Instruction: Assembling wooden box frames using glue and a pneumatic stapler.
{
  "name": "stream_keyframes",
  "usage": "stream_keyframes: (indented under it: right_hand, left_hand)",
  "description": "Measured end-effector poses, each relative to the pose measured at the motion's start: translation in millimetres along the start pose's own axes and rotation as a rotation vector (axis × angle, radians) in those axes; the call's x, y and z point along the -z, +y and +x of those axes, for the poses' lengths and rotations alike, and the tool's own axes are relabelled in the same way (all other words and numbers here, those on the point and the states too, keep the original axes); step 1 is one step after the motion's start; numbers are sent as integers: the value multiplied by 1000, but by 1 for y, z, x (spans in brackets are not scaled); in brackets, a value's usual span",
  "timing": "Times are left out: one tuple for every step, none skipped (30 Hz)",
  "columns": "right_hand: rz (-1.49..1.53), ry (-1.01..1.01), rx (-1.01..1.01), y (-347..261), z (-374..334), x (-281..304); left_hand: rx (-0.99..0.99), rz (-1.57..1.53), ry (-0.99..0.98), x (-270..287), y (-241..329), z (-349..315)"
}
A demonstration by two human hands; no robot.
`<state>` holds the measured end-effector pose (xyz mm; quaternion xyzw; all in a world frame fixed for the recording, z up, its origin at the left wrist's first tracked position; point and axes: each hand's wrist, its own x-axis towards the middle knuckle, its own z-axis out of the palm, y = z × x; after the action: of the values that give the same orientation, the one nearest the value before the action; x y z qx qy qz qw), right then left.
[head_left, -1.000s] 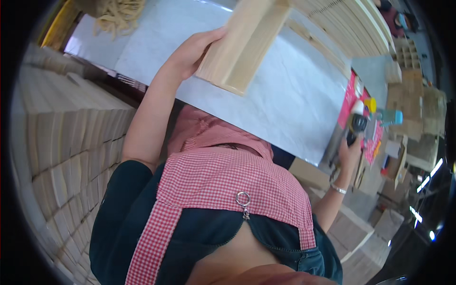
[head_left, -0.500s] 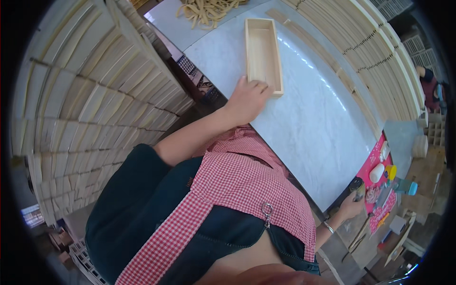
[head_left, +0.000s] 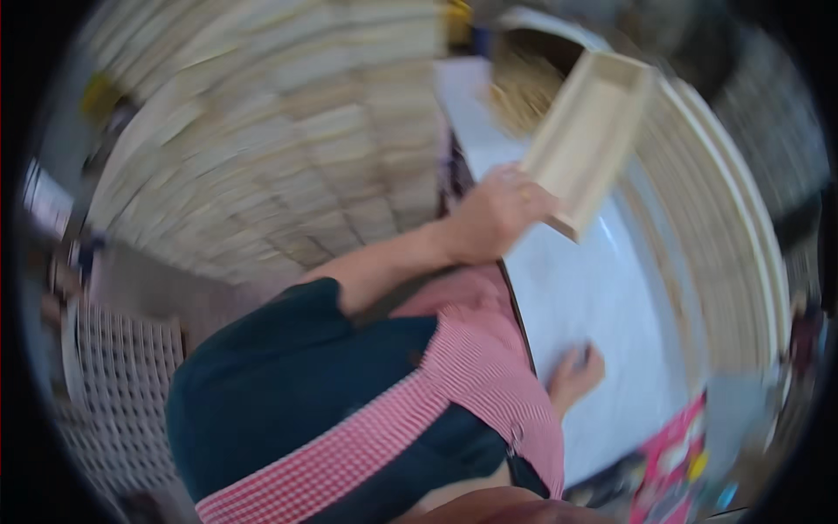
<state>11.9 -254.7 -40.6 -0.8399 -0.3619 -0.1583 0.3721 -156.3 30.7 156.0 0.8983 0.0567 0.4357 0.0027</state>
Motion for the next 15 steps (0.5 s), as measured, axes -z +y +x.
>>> stream_keyframes:
  right_hand:
    - [-4,28,-47,3,-7,-2]
    - [-8,-13,-68,-8,-4,7]
    - [-19,-12,-73,-16,-6,10]
    - [-34,-11,-83,-22,-6,9]
    - [-1,-30,-60,-18,-3,8]
    - [24,-35,-23,-16,-2,6]
    - [9,-29,-53,-15,-4,3]
    - [-4,-31,-78,-12,-5,1]
    - [-21,-35,-106,-10,-5,0]
    - [-41,-26,-159,-9,-9,0]
    - [-35,-43,-123,-11,-3,-3]
    - [-30,-51,-124,-11,1,-4]
    - [-32,-46,-153,-10,-1,-4]
    - [-35,-41,-184,-11,-4,-3]
    - [-35,-48,-174,-12,-3,-3]
  left_hand:
    - [-23,104,88,28,-2,13]
    - [-41,197,177,59,-3,22]
    - [-29,265,197,87,-4,27]
    - [-95,431,370,120,-11,30]
    - [-162,596,537,158,-10,31]
    - [-182,741,616,197,-8,31]
    - [-219,901,653,233,-6,32]
    - [-210,1030,749,264,-7,28]
    - [-201,1155,843,293,-10,19]
    - [60,1260,837,314,-18,5]
    - [100,1355,859,342,-18,-11]
    - [128,1441,879,365,-16,-19]
    - [124,1440,878,378,-25,-26]
    - [269,1452,814,388,-37,-35]
    - [427,1474,745,399,-47,-48]
